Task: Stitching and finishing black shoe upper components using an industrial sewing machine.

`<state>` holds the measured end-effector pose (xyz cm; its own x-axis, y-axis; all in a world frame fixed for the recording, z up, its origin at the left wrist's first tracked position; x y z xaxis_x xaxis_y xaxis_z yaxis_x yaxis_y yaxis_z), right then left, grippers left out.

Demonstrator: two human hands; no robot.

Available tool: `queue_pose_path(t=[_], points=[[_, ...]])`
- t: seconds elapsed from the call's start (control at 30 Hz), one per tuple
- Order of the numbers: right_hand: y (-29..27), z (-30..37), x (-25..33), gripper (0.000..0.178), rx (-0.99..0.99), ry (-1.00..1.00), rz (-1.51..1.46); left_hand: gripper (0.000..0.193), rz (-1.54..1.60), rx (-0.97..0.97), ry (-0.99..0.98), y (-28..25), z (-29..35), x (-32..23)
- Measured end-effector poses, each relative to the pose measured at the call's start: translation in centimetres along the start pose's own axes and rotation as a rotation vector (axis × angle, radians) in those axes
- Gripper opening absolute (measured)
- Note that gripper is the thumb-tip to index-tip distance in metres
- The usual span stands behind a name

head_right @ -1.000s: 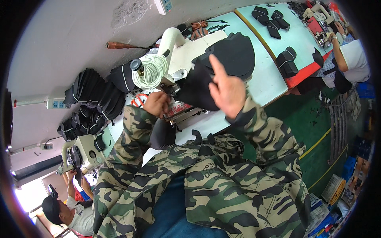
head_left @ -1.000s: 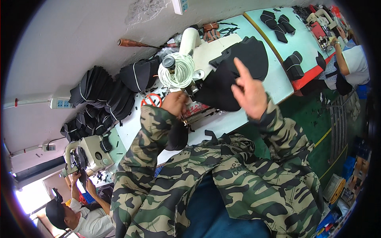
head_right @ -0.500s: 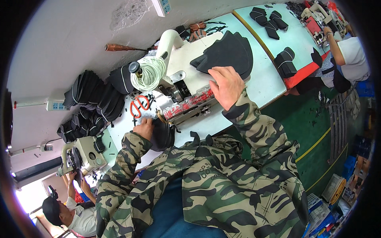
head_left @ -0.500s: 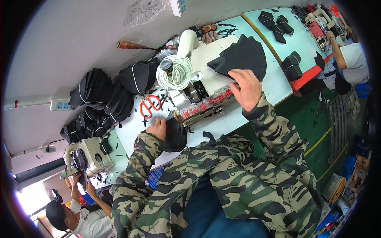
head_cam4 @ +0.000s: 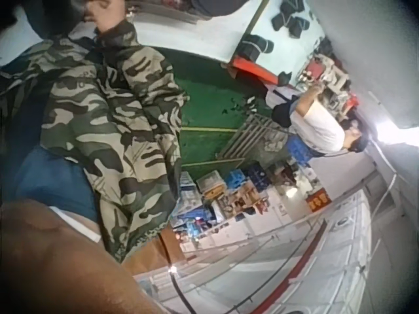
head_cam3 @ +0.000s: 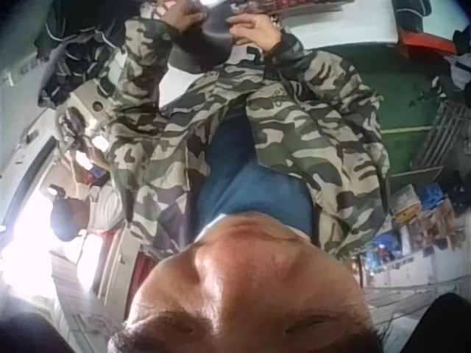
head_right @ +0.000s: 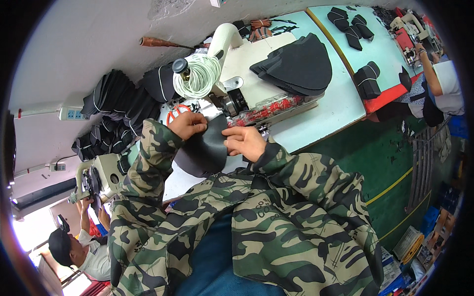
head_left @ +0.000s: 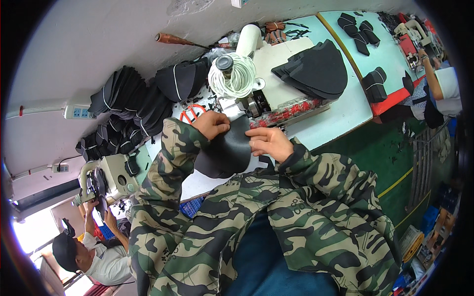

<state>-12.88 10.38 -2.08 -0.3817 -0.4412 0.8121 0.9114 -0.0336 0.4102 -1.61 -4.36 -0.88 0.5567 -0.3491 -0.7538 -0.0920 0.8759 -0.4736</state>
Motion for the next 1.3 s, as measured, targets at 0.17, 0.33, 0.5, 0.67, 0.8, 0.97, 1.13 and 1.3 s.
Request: queue_pose_path(t=[0.17,0.33,0.5,0.67,0.8,0.97,1.13,1.3], points=[[0.4,-1.5,-1.3,0.046,-0.084,-0.004,-0.241,0.02,-0.188,-0.087,-0.055,-1.8,-1.3,-0.9],[-1.8,-0.7,0.2,0.041,-0.103,-0.085,-0.362,0.023,-0.525,-0.459,0.074,-1.1,-2.3,-4.2],[-6.2,0.1,6.1,0.029,-0.045,-0.309,0.473,0.026,-0.413,-0.489,-0.02,1.2,-1.5,-4.2],[-6.2,1.8,10.9,0.027,-0.183,-0.494,0.724,0.037,0.285,-0.196,-0.065,2.9,0.8,-3.5],[-5.5,4.3,10.1,0.024,-0.364,-0.511,0.737,0.033,0.848,0.278,-0.21,6.1,1.5,-2.4],[-0.1,3.4,3.4,0.036,-0.07,-0.472,0.984,0.018,0.828,-0.031,-0.456,2.9,0.4,0.2],[2.1,2.4,3.1,0.039,-0.199,-0.591,0.841,0.016,0.693,-0.012,-0.493,1.1,-0.9,1.2],[2.1,4.3,3.6,0.033,-0.063,-0.534,0.912,0.018,-0.156,-0.124,-0.03,0.9,-0.3,-1.5]])
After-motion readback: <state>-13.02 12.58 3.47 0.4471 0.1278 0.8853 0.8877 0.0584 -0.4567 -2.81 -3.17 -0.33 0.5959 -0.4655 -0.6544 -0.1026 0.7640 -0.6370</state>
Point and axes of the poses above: each hand's wrist, its own z-axis away from the middle knuckle, its own y-axis out of the palm, x = y × z, the point moved 6 cm from there along -z, towards the middle knuckle, and after that the axes turned 2 degrees about -z, right-handed, at the moved point
